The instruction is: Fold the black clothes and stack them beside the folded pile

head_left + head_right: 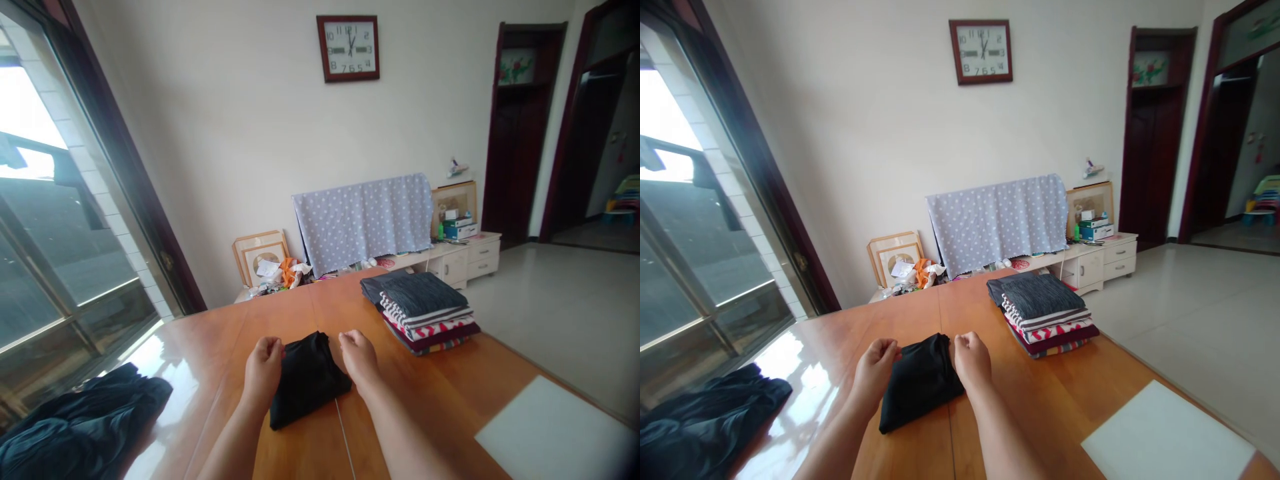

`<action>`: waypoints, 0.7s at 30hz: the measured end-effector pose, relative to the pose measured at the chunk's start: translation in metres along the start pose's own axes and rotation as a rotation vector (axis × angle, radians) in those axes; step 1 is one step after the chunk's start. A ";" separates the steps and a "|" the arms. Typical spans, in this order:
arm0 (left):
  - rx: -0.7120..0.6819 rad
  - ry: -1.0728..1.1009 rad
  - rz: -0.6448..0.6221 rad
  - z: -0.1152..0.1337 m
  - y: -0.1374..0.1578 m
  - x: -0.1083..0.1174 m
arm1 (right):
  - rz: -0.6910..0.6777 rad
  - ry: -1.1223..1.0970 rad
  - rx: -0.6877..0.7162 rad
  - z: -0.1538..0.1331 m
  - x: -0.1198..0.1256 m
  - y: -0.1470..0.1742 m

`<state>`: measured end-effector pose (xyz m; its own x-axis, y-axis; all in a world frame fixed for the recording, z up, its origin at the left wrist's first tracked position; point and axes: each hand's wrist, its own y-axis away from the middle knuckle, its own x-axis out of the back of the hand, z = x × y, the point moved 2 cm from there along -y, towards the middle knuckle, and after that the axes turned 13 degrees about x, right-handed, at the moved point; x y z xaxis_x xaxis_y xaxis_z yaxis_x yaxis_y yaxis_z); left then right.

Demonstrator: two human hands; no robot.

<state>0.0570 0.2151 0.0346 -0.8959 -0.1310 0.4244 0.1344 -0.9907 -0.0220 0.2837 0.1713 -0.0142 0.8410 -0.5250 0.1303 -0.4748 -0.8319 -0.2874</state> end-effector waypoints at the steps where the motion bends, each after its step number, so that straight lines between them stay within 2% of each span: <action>1: -0.027 -0.042 0.037 -0.006 0.002 0.006 | -0.029 0.117 0.042 -0.004 0.002 0.001; 3: -0.038 -0.102 0.073 -0.017 0.010 0.015 | -0.101 0.265 0.103 -0.011 0.004 0.003; 5: -0.014 -0.113 0.087 -0.026 0.019 0.020 | -0.212 0.292 0.129 -0.016 0.004 0.006; 9: 0.027 -0.116 0.072 -0.039 0.031 0.021 | -0.411 0.279 0.100 -0.017 0.001 0.016; 12: -0.025 -0.126 0.013 -0.047 0.031 0.019 | -0.526 0.299 0.060 -0.018 -0.003 0.025; 17: -0.179 -0.253 -0.101 -0.053 0.033 0.015 | -0.567 0.174 0.047 -0.025 -0.003 0.029; 21: -0.275 -0.451 -0.125 -0.055 0.038 0.012 | -0.601 0.365 0.020 -0.014 0.007 0.024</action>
<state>0.0279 0.1740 -0.0112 -0.6192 -0.0427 0.7840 -0.1313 -0.9788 -0.1570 0.2747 0.1453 -0.0065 0.8139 -0.0055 0.5809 0.0525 -0.9952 -0.0829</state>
